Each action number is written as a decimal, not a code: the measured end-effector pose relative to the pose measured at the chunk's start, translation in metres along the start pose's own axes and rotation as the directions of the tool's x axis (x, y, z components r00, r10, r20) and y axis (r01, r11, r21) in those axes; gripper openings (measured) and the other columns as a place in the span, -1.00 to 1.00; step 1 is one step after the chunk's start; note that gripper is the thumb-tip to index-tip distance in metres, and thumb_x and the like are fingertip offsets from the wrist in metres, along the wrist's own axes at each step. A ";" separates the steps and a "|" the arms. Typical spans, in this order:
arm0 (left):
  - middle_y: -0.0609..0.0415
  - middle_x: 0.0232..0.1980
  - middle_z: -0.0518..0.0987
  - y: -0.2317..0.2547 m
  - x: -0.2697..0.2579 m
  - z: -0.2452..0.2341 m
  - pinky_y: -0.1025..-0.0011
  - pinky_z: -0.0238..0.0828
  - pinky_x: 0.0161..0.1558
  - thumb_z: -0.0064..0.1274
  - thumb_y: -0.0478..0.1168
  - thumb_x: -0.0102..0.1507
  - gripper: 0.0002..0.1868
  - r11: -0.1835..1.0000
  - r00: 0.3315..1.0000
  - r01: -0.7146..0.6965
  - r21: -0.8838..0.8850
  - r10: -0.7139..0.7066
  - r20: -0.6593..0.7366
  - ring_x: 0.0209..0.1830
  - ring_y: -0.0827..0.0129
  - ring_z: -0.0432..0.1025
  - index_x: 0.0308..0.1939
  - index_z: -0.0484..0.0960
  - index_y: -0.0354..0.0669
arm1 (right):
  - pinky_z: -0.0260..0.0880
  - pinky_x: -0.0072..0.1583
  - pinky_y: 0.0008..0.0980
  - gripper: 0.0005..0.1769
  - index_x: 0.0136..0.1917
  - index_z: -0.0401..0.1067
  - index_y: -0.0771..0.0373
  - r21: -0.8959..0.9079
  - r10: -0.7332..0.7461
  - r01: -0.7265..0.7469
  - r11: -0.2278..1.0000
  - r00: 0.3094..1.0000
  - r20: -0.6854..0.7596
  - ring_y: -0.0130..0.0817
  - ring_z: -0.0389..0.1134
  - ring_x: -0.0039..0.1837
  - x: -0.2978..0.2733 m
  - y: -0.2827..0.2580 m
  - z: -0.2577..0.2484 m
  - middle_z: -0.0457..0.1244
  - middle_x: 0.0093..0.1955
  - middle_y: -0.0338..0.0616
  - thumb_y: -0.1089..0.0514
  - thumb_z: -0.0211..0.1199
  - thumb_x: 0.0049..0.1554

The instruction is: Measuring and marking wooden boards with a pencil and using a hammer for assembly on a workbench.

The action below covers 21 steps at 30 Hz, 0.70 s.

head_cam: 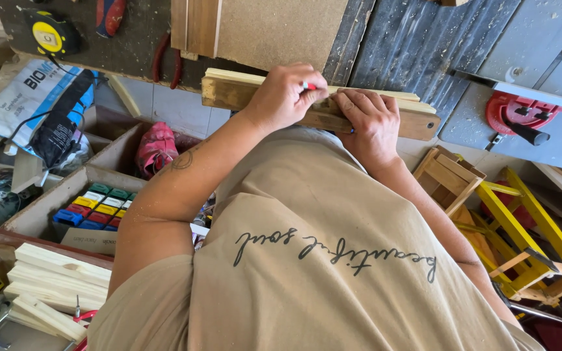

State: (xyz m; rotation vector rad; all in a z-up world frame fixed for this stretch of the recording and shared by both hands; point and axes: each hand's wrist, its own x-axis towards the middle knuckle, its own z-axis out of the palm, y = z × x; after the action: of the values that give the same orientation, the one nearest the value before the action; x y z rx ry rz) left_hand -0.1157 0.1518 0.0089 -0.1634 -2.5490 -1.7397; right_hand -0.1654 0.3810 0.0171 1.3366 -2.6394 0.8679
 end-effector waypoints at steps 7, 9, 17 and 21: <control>0.03 -0.30 0.49 -0.005 -0.001 0.001 0.25 0.32 -0.21 0.04 -0.23 0.50 -0.75 0.992 0.998 -0.033 0.119 0.027 0.057 -0.33 0.14 0.39 -0.25 0.42 -0.22 | 0.27 0.11 -0.21 -0.51 0.24 0.57 0.10 -0.031 -0.012 0.016 0.999 0.993 0.119 -0.24 0.47 0.18 0.000 0.001 -0.004 0.46 0.21 -0.30 0.18 0.43 0.00; 0.07 -0.34 0.44 -0.007 -0.001 0.005 0.24 0.30 -0.24 0.07 -0.22 0.49 -0.73 0.986 0.996 -0.027 0.166 0.013 0.084 -0.34 0.14 0.35 -0.26 0.40 -0.19 | 0.27 0.11 -0.21 -0.53 0.24 0.58 0.10 -0.031 -0.011 0.015 0.999 0.993 0.119 -0.24 0.47 0.18 0.000 0.001 -0.005 0.46 0.21 -0.30 0.17 0.45 0.02; 0.08 -0.28 0.43 -0.013 -0.003 0.007 0.26 0.24 -0.19 0.10 -0.32 0.47 -0.76 0.971 0.997 -0.066 0.228 0.056 0.049 -0.35 0.13 0.27 -0.23 0.36 -0.18 | 0.25 0.10 -0.25 -0.56 0.23 0.56 0.07 -0.035 -0.004 0.008 0.999 0.993 0.117 -0.27 0.47 0.18 0.001 0.000 -0.005 0.45 0.20 -0.35 0.17 0.38 0.06; 0.07 -0.27 0.44 -0.011 -0.005 0.004 0.28 0.24 -0.17 0.07 -0.34 0.48 -0.76 0.977 0.996 -0.080 0.197 0.071 0.053 -0.36 0.17 0.24 -0.23 0.34 -0.19 | 0.25 0.11 -0.26 -0.56 0.23 0.55 0.07 -0.025 -0.002 0.005 1.000 0.994 0.108 -0.28 0.47 0.18 0.002 0.000 -0.006 0.45 0.20 -0.36 0.19 0.35 0.05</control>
State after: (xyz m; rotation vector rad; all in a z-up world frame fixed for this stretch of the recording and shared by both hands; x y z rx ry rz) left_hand -0.1120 0.1510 -0.0035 -0.2902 -2.6899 -1.4613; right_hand -0.1674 0.3826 0.0229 1.4205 -2.7171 0.7807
